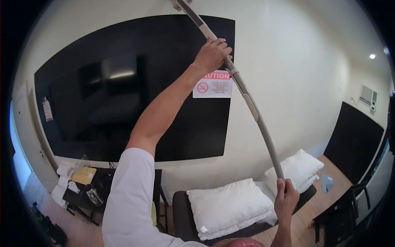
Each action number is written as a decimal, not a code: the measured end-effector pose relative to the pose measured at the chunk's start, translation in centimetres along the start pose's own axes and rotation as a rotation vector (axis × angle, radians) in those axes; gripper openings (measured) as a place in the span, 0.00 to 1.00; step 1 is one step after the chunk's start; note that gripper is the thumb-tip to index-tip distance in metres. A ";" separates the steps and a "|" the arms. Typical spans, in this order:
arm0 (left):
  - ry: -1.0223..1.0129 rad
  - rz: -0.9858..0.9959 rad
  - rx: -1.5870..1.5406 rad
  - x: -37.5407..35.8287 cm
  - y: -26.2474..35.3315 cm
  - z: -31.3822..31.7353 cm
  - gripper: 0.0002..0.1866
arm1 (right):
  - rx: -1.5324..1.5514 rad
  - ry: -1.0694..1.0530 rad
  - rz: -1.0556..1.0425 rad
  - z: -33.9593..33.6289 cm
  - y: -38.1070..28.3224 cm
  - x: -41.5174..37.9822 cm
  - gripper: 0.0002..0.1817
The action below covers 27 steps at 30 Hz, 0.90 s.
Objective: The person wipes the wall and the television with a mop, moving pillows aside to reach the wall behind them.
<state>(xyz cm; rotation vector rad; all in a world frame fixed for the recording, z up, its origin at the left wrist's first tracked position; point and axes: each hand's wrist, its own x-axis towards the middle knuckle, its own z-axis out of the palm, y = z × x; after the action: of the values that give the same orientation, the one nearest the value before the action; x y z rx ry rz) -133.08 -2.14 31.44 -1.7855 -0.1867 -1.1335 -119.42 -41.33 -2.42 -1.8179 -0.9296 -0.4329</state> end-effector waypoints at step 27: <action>0.121 -0.015 -0.135 5.6 7.4 9.9 0.21 | 0.894 -0.201 0.093 1.8 12.5 8.9 0.23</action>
<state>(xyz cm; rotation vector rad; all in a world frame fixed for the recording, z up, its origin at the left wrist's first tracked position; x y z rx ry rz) -119.75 -0.10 30.04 -1.8287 -0.0517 -1.2868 -104.46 -38.64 -5.04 -1.0764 -0.9572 0.2214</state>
